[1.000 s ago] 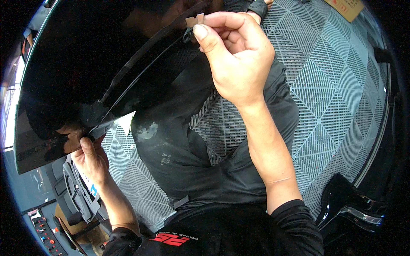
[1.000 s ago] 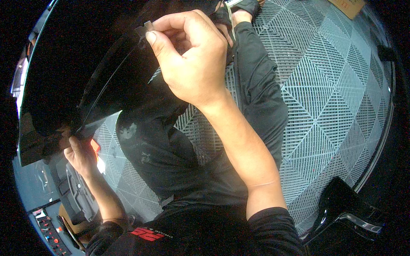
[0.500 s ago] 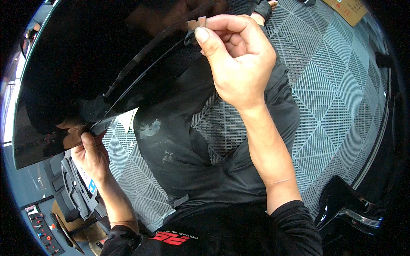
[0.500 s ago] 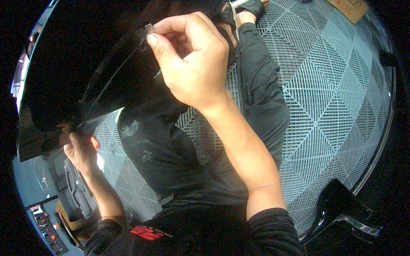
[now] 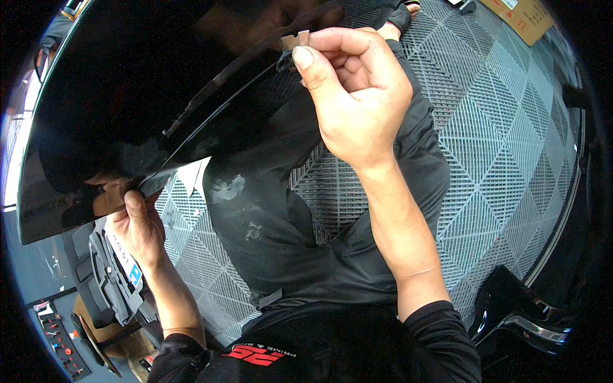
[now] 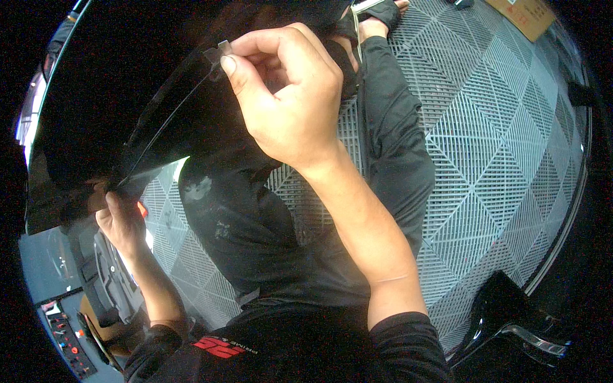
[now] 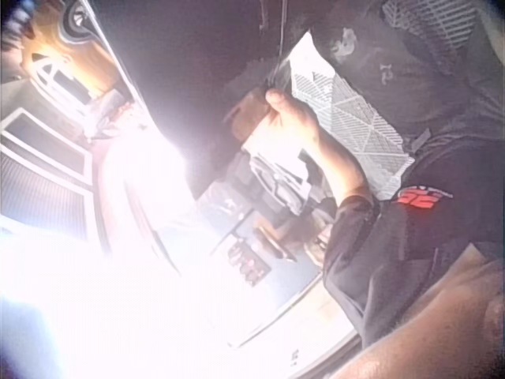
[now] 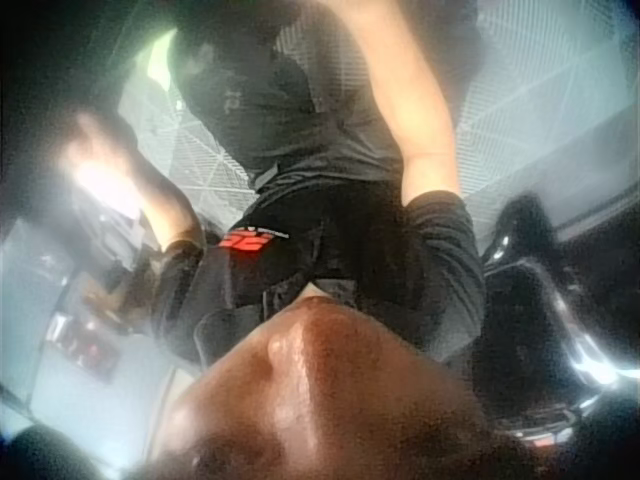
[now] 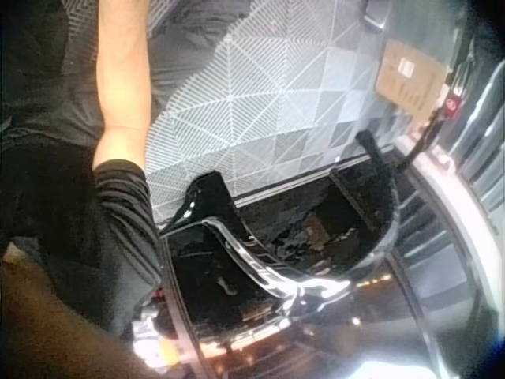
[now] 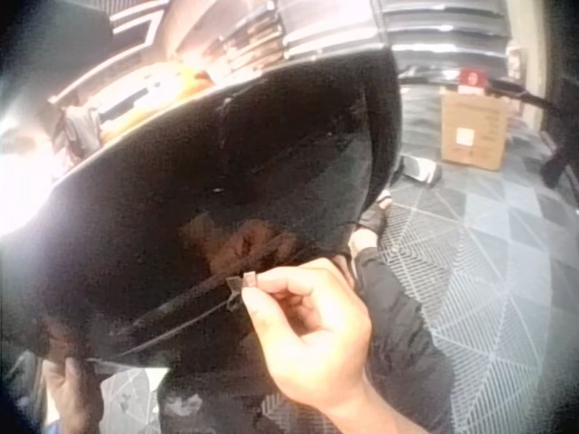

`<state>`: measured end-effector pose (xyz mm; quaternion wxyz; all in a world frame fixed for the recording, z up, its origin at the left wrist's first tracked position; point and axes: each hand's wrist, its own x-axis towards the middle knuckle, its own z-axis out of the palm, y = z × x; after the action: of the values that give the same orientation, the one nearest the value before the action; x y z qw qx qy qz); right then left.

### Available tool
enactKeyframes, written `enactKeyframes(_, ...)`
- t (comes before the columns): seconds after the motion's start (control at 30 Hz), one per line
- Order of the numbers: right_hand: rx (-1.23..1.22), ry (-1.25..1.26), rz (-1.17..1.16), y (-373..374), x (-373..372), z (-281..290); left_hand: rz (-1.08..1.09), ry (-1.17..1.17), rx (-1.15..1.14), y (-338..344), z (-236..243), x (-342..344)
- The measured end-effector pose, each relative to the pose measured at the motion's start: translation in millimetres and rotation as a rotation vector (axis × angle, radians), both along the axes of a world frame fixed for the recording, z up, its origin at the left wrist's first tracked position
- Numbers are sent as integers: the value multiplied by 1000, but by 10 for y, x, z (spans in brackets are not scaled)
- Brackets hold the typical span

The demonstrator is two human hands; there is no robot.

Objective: The person sits on the floor and uses a small metal scraper to remove adhesive residue from the edge of a black car bumper. They repeatedly scrape along the same edge, occasionally lifting the bumper to inspect the surface.

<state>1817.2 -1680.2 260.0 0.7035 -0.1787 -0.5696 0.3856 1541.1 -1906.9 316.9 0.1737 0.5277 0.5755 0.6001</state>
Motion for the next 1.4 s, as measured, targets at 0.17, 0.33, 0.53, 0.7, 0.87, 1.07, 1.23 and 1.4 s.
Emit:
enactKeyframes(0.17,-99,134,30,-57,-76,27,53,12,-23,30,18,118)
enactKeyframes(0.33,-95,130,29,-70,-88,32,74,4,1,55,-10,119)
enactKeyframes(0.53,-100,139,38,-81,-103,37,-1,9,14,42,9,80)
enactKeyframes(0.7,-87,149,25,-73,-112,30,-8,24,3,40,16,78)
enactKeyframes(0.87,-7,43,8,-60,-72,12,2,23,20,44,20,97)
enactKeyframes(1.07,-60,145,23,-81,-125,40,-7,-4,22,73,50,152)
enactKeyframes(1.23,-50,152,29,-97,-140,36,34,38,5,65,37,146)
enactKeyframes(1.4,-26,17,26,-132,-108,6,161,161,1,107,24,197)
